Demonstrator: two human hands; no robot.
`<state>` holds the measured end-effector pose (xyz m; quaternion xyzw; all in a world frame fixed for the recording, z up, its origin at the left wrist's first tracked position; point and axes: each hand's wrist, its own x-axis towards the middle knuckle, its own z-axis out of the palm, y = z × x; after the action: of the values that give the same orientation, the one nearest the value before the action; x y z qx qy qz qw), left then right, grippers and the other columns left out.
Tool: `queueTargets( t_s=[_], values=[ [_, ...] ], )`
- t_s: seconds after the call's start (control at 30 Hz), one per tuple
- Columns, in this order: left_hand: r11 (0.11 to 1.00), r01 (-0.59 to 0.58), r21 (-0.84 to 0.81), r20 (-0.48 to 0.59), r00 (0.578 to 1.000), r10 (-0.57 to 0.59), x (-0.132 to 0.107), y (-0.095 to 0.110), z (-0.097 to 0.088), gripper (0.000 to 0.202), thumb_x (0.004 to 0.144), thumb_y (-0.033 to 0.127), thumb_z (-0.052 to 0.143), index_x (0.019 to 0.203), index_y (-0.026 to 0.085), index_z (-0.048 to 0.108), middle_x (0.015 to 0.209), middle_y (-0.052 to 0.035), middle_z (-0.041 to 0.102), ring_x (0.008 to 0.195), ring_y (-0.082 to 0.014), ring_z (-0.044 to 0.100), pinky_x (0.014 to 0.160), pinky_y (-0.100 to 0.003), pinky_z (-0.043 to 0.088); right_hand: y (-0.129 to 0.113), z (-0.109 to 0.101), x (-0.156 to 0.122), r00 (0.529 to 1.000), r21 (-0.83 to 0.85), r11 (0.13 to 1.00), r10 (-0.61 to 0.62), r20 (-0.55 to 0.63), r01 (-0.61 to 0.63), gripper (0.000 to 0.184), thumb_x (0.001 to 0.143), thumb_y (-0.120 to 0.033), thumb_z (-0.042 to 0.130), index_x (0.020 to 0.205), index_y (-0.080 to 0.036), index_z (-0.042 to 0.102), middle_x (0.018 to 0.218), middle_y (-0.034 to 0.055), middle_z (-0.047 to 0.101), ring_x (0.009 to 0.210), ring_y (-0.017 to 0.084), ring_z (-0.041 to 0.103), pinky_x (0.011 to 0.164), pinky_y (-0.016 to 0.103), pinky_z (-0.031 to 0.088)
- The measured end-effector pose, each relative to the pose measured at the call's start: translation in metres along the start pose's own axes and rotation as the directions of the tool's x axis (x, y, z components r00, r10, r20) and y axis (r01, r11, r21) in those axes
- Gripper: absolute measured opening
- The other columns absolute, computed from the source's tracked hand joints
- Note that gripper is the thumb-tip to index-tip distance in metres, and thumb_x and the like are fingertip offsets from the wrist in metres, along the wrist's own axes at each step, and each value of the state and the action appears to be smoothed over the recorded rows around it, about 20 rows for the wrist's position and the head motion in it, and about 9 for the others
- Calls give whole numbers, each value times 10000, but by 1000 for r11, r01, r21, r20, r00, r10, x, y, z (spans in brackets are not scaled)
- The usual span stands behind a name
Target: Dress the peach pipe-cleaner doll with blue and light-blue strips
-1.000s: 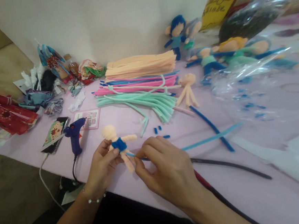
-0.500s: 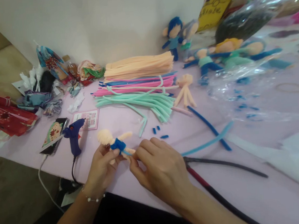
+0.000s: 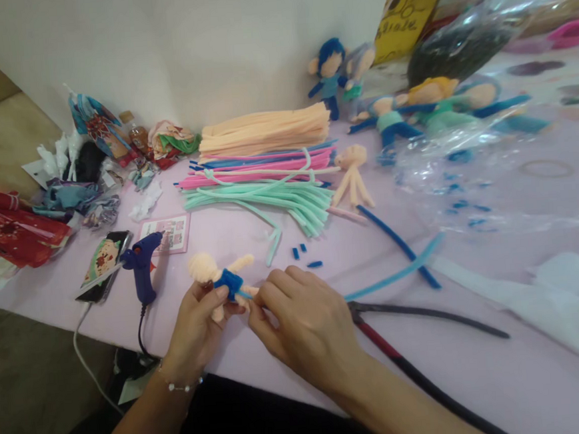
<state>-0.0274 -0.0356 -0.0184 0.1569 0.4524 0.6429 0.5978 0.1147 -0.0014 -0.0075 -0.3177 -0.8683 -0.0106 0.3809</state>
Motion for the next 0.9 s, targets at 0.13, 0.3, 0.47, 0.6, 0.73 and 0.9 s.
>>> queueTargets(
  t_s=[0.13, 0.3, 0.47, 0.6, 0.73, 0.9],
  values=[
    [1000, 7, 5, -2, 1000, -7, 1, -1, -1, 317, 517, 216, 819, 740, 132, 610, 670, -1, 650, 597, -127, 608, 559, -257, 488, 0, 0, 0, 1000, -2, 1000, -12, 1, 12, 260, 854, -164, 541, 597, -189, 509, 564, 20, 520, 563, 151, 451, 537, 291, 369],
    [1000, -7, 22, 7, 1000, 7, 0, -1, -1, 299, 516, 206, 818, 725, 128, 619, 663, -1, 660, 594, -127, 614, 568, -256, 494, 0, 1, -1, 1000, 0, 1000, -11, -16, 11, 255, 846, -143, 543, 594, -181, 520, 555, 20, 516, 562, 149, 439, 534, 287, 360],
    [1000, -20, -6, 11, 1000, 20, 1, -1, 0, 288, 501, 184, 818, 711, 136, 628, 669, 2, 675, 628, -130, 626, 650, -279, 509, 2, 2, -2, 999, -1, 1000, -17, -28, 17, 255, 850, -155, 547, 597, -179, 533, 556, 17, 520, 565, 148, 437, 538, 286, 356],
    [1000, -16, 12, 30, 999, 16, 1, -3, 0, 267, 495, 179, 817, 694, 135, 645, 647, -1, 675, 618, -134, 624, 654, -292, 515, 3, 4, -4, 1000, -8, 1000, -12, -25, 12, 262, 848, -154, 552, 588, -177, 533, 553, 16, 520, 564, 147, 433, 538, 285, 354],
    [999, -37, 39, 30, 999, 36, 1, -4, -1, 254, 490, 166, 814, 687, 132, 657, 641, -9, 682, 610, -133, 622, 669, -300, 521, 2, 2, -4, 1000, -10, 1000, -13, -21, 13, 273, 845, -158, 560, 575, -177, 527, 552, 17, 517, 566, 146, 432, 541, 285, 357],
    [996, -69, 62, 25, 997, 68, 1, -5, -3, 232, 506, 150, 803, 689, 139, 662, 646, -7, 690, 604, -130, 623, 663, -288, 520, 1, 1, -4, 1000, -4, 1000, -20, -3, 20, 266, 851, -159, 554, 585, -176, 547, 567, 22, 532, 574, 148, 443, 551, 285, 363]
  ],
)
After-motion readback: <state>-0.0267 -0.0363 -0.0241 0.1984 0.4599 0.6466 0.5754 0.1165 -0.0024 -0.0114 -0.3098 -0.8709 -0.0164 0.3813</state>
